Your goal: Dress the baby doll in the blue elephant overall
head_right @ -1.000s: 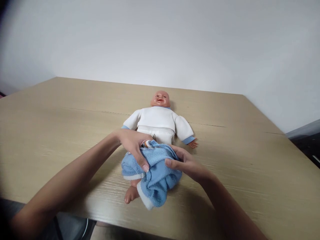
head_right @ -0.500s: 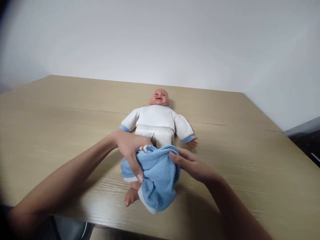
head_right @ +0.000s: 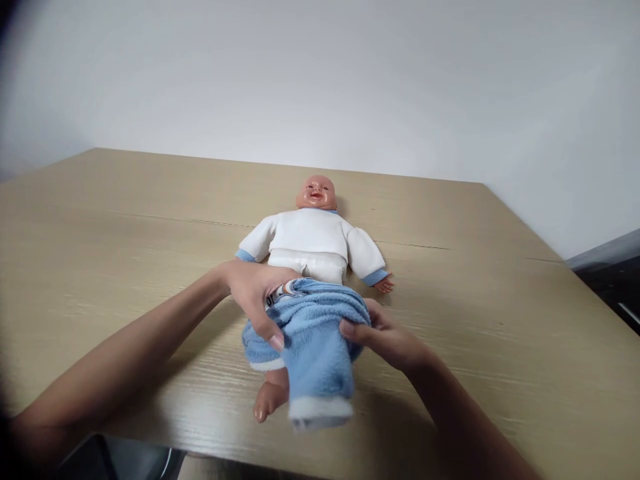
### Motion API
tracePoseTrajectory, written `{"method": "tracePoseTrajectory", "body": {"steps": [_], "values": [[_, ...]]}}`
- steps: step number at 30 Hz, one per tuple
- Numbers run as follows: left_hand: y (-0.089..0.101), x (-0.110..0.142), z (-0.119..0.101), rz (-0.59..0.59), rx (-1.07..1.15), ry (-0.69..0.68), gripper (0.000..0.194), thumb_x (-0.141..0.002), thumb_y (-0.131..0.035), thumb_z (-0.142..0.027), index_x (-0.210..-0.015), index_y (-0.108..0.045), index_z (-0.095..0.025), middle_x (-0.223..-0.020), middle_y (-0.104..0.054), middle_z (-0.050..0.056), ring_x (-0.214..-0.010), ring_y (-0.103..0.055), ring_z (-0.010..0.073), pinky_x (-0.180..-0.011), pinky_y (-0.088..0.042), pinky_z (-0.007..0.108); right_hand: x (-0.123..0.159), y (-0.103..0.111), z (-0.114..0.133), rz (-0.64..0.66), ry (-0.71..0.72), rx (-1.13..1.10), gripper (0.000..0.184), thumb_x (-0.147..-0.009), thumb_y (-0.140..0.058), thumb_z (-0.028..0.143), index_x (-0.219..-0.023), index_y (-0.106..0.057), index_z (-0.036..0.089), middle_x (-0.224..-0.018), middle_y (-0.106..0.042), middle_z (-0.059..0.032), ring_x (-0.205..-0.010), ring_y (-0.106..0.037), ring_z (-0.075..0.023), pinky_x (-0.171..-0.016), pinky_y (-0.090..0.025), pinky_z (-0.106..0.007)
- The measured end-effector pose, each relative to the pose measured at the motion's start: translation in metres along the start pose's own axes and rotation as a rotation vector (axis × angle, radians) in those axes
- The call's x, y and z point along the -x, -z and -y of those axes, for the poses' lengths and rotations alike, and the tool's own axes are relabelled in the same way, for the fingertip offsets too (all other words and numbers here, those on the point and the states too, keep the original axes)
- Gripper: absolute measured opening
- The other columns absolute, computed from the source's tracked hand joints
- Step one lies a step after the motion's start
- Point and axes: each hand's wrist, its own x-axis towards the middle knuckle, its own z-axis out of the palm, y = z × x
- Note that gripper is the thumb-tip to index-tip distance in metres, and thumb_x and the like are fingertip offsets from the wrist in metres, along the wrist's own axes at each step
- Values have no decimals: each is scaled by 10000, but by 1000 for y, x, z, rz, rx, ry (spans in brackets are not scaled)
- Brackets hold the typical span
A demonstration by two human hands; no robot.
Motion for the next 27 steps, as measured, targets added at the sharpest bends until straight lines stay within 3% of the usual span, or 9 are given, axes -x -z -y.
{"method": "tracePoseTrajectory", "body": {"steps": [3,6,10,13,17,20,22,25,27], "values": [[1,0,1,6,10,25,496,-729,-1022,-258,-1178,-825,-183,-1179,-833,42,-1089,-776,239,-980,-646,300,-2,3,0,-22,-44,-31,584,-776,-946,725,-977,-798,197,-857,-655,-8,-772,-545,-152,-677,-477,-241],[2,2,2,-7,27,53,345,-771,-1001,-284,-1062,-844,-186,-1023,-839,12,-943,-777,207,-870,-657,264,-2,5,6,216,-84,36,536,-855,-909,672,-1022,-810,172,-883,-666,-13,-814,-569,-154,-739,-507,-241],[1,4,4,37,18,104,343,-762,-1014,-347,-1022,-851,-193,-966,-841,-1,-880,-765,203,-831,-655,263,-2,7,9,507,-101,100,575,-734,-1017,588,-1013,-791,139,-926,-690,-19,-821,-601,-149,-749,-521,-227],[-1,3,4,105,-40,167,417,-699,-1049,-399,-1002,-854,-189,-973,-854,20,-857,-769,235,-795,-654,303,-2,7,6,478,-76,64,527,-785,-1003,534,-1056,-790,136,-905,-689,-15,-774,-604,-130,-724,-525,-213],[-4,1,1,75,-185,195,322,-753,-1018,-425,-908,-854,-197,-917,-853,21,-772,-744,217,-675,-603,289,-4,4,4,369,13,10,489,-912,-912,555,-1168,-790,158,-896,-672,-6,-794,-603,-128,-771,-553,-223],[-3,2,-4,67,-192,161,349,-773,-1005,-443,-979,-865,-198,-973,-849,33,-863,-767,243,-755,-644,315,-3,2,6,292,50,47,464,-972,-852,582,-1177,-786,171,-870,-633,15,-751,-539,-103,-700,-511,-180],[-2,5,-11,68,-171,114,437,-768,-1011,-430,-1104,-868,-191,-1142,-842,71,-1053,-780,289,-928,-671,361,-3,0,10,285,44,96,467,-990,-829,584,-1190,-770,166,-890,-639,9,-755,-536,-104,-665,-498,-173],[-1,9,-23,8,-148,33,488,-782,-1003,-362,-1208,-855,-175,-1367,-777,119,-1285,-727,328,-1145,-607,392,-1,-5,19,440,-5,109,499,-957,-855,588,-1154,-746,142,-934,-703,-28,-774,-617,-126,-680,-532,-204],[-2,10,-26,10,-106,32,397,-812,-979,-356,-1144,-862,-171,-1289,-802,115,-1240,-749,314,-1142,-609,383,0,-8,23,572,-37,93,499,-898,-905,578,-1068,-738,139,-934,-746,-55,-793,-676,-160,-729,-569,-247]]}}
